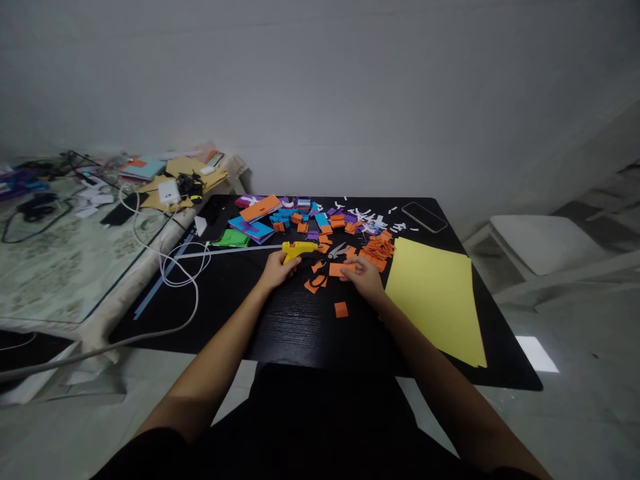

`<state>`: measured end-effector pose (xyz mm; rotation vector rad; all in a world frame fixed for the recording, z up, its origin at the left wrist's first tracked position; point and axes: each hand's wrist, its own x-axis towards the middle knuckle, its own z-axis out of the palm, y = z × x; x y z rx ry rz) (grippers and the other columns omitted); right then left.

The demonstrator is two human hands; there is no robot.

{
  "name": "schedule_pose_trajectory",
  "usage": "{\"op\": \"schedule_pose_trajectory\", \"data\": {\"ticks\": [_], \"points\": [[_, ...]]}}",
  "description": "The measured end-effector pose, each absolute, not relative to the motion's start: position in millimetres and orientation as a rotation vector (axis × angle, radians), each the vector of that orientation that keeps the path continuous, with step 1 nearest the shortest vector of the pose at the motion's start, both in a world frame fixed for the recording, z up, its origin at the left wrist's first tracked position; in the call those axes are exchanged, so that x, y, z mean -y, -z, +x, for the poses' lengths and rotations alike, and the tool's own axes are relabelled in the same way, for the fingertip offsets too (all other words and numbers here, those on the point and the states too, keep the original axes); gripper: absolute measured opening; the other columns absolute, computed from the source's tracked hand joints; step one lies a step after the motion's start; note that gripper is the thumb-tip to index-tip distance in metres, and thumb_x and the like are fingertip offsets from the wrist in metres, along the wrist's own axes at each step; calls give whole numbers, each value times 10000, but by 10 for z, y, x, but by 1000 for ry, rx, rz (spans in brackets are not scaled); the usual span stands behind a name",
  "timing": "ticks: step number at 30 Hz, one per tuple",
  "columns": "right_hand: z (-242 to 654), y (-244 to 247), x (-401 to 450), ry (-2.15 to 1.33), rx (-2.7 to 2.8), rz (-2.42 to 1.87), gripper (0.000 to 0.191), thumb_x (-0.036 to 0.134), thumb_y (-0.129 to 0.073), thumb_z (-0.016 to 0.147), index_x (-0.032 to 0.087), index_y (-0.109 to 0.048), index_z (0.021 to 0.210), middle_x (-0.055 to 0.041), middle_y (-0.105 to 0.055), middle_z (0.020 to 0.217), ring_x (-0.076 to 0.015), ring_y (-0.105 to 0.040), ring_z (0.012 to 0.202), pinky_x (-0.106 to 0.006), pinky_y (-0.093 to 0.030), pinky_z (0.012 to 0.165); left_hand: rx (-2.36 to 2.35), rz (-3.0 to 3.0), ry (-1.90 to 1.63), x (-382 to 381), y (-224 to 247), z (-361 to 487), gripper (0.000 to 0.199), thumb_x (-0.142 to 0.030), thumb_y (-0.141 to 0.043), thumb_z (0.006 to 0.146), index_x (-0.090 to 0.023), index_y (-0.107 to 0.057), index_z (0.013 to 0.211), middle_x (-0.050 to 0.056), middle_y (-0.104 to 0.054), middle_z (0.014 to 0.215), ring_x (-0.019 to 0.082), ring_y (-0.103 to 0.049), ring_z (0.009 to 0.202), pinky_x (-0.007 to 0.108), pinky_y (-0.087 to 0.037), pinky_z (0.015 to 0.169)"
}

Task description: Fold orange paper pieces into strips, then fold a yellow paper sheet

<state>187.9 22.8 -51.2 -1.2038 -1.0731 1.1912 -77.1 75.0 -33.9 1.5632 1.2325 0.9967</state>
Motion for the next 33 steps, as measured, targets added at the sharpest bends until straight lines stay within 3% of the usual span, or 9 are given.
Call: {"op": "schedule_pose_trajectory", "data": {"ticks": [16,24,33], "points": [[1883,508,-249,-1197,1082,-1181,397,436,-860,624,205,-649,869,12,-669,749,-195,-711,700,-422,-684,715,-1181,1471,-987,-778,289,-778,306,-419,-724,691,-127,-664,757,1,-614,550,119,-536,413,213,-390,406],[1875,499,-249,-1204,1091,-1160,411,465,-869,628,209,-652,865,43,-617,661,-180,-685,660,-422,-687,713,-1140,1445,-946,-795,247,-791,329,-426,-727,677,-118,-685,784,-2,-605,541,112,-525,412,208,-387,402],[1869,486,-255,-1210,1091,-1144,420,481,-868,622,208,-651,855,23,-641,733,-173,-684,681,-424,-688,741,-1095,1425,-911,-792,183,-795,342,-423,-715,689,-107,-730,820,-6,-587,522,113,-516,409,213,-378,401]]}}
